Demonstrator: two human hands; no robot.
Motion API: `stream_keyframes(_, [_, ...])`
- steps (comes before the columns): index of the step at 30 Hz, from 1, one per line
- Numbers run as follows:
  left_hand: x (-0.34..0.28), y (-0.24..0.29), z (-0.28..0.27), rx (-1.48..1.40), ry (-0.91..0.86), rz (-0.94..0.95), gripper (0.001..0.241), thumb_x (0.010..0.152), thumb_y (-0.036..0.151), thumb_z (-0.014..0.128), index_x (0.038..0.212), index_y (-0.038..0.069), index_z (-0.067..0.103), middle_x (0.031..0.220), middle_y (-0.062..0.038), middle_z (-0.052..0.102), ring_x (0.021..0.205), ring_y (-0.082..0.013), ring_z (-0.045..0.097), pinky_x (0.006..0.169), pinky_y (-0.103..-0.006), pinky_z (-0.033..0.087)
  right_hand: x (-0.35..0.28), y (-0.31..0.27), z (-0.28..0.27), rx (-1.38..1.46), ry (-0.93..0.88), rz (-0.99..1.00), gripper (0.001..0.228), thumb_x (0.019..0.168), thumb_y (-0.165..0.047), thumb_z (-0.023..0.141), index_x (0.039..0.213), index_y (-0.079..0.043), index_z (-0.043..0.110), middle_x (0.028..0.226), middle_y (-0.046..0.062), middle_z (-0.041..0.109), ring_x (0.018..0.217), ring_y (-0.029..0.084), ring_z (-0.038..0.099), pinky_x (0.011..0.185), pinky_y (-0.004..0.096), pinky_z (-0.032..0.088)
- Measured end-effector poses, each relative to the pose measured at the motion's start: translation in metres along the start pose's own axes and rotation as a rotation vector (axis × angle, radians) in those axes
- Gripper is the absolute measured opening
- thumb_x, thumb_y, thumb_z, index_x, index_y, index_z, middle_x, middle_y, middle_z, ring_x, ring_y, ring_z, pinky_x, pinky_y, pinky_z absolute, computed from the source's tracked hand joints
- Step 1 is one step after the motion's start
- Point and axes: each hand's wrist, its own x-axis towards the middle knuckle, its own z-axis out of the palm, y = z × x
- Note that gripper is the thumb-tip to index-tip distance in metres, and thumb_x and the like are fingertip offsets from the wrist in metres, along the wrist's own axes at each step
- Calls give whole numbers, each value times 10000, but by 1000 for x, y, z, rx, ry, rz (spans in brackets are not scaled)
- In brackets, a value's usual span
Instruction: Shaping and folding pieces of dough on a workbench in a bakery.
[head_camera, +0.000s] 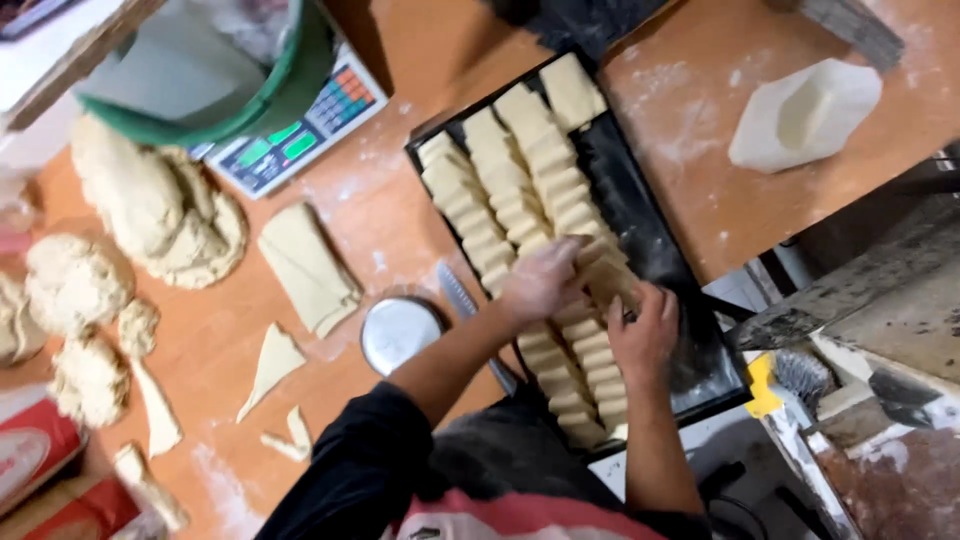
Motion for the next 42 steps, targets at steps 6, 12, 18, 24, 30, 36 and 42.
stream_keyframes(6, [-145, -23, -114, 145, 33, -503, 321, 948, 233, 690, 1234, 98, 634, 979, -152, 704, 906, -340, 716, 793, -459, 574, 10, 6, 38, 51, -88, 3, 298, 938, -185, 775, 1188, -99, 636, 1013, 114, 657, 867, 294, 666, 776, 448, 553])
stream_keyframes(12, [-360, -86, -183, 426, 463, -978, 304, 931, 157, 661, 1233, 116, 661, 1150, -137, 706, 1053, -330, 686, 906, -450, 556, 21, -111, 64, 332, -292, -93, 262, 971, -178, 725, 1187, -74, 621, 953, 84, 665, 785, 226, 664, 738, 397, 545])
stream_keyframes(18, [-417, -165, -232, 808, 137, -502, 504, 815, 61, 583, 1315, 117, 603, 1430, -118, 597, 1374, -338, 511, 1131, -427, 403, -30, -231, 85, 371, -627, -362, 312, 912, -173, 718, 1209, -104, 655, 961, 69, 674, 725, 207, 653, 671, 358, 555])
stream_keyframes(24, [-374, -183, -268, 1033, -483, -312, 238, 929, 274, 600, 1098, 142, 702, 1199, -51, 641, 1262, -254, 539, 1185, -471, 332, -103, -292, 67, 251, -891, -345, 385, 889, -180, 707, 1264, -132, 638, 993, 37, 701, 714, 172, 671, 663, 346, 566])
stream_keyframes(30, [-378, -151, -301, 865, -577, -294, 225, 795, 357, 734, 912, 164, 724, 1062, -68, 691, 1072, -255, 646, 959, -405, 499, -147, -301, 52, 384, -879, -262, 440, 889, -193, 713, 1312, -112, 625, 1114, 82, 726, 916, 198, 731, 808, 341, 589])
stream_keyframes(36, [-353, 23, -345, 418, -465, -490, 331, 921, 441, 727, 973, 120, 668, 939, -116, 730, 939, -326, 690, 819, -478, 534, -137, -379, 30, 497, -771, -613, 541, 863, -262, 785, 1327, -49, 606, 1232, 167, 673, 1089, 322, 679, 906, 401, 545])
stream_keyframes(42, [-381, -12, -288, -343, 51, -397, 311, 922, 266, 690, 1168, 76, 686, 1093, -88, 731, 1005, -233, 712, 854, -381, 580, -130, -383, 42, 410, -1095, -428, 388, 927, -373, 680, 1183, -84, 718, 947, 119, 774, 850, 236, 755, 752, 368, 569])
